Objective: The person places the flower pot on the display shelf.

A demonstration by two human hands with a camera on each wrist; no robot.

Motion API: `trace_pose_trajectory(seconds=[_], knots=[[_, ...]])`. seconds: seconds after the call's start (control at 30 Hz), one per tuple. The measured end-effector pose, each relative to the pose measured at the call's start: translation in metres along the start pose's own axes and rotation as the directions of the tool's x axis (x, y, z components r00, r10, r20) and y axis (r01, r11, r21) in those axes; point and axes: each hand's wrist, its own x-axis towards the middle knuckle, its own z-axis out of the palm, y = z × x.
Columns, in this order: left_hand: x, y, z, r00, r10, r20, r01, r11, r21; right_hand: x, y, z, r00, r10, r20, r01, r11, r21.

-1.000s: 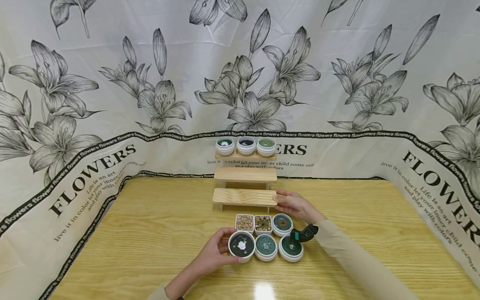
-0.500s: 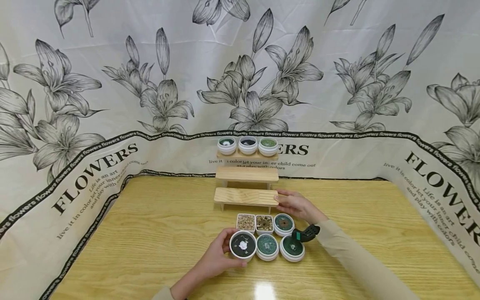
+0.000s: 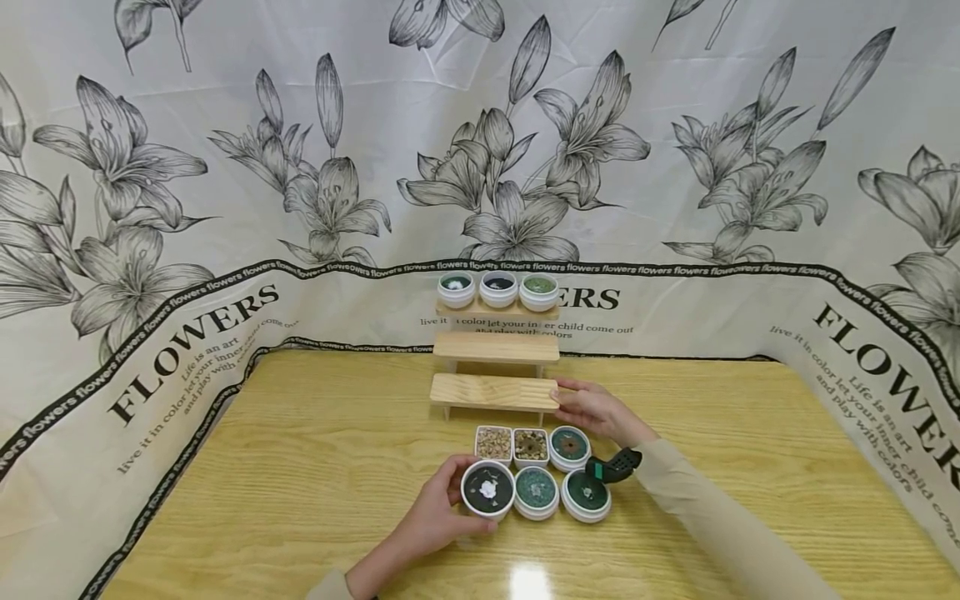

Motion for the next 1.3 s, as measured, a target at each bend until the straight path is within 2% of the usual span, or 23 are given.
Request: trace_pose_trajectory(seconds=[0.3,0.77,1.0,1.3], knots=[[0.0,0.001,0.002,1.0,-0.018,0.0,0.018,1.0,-0.015,0.0,0.001,0.0,1.0,0.002,0.0,-0.002,1.0,-0.002],[-0.002,0.012,0.003,0.999,-0.038,-0.039,0.041,0.997,0.063,0.0,-0.001,0.001,1.0,0.009,-0.012,-0.009,1.0,0.01],[0.001,0.017,0.005,0.997,-0.014,-0.074,0.023,0.992,0.122,0.0,-0.001,0.001,1.0,0.01,-0.011,-0.01,1.0,-0.002],[0.008,0.028,0.003,0.997,0.019,-0.075,-0.008,0.989,0.146,0.0,0.0,0.001,1.0,0.015,-0.027,-0.015,1.0,-0.018]])
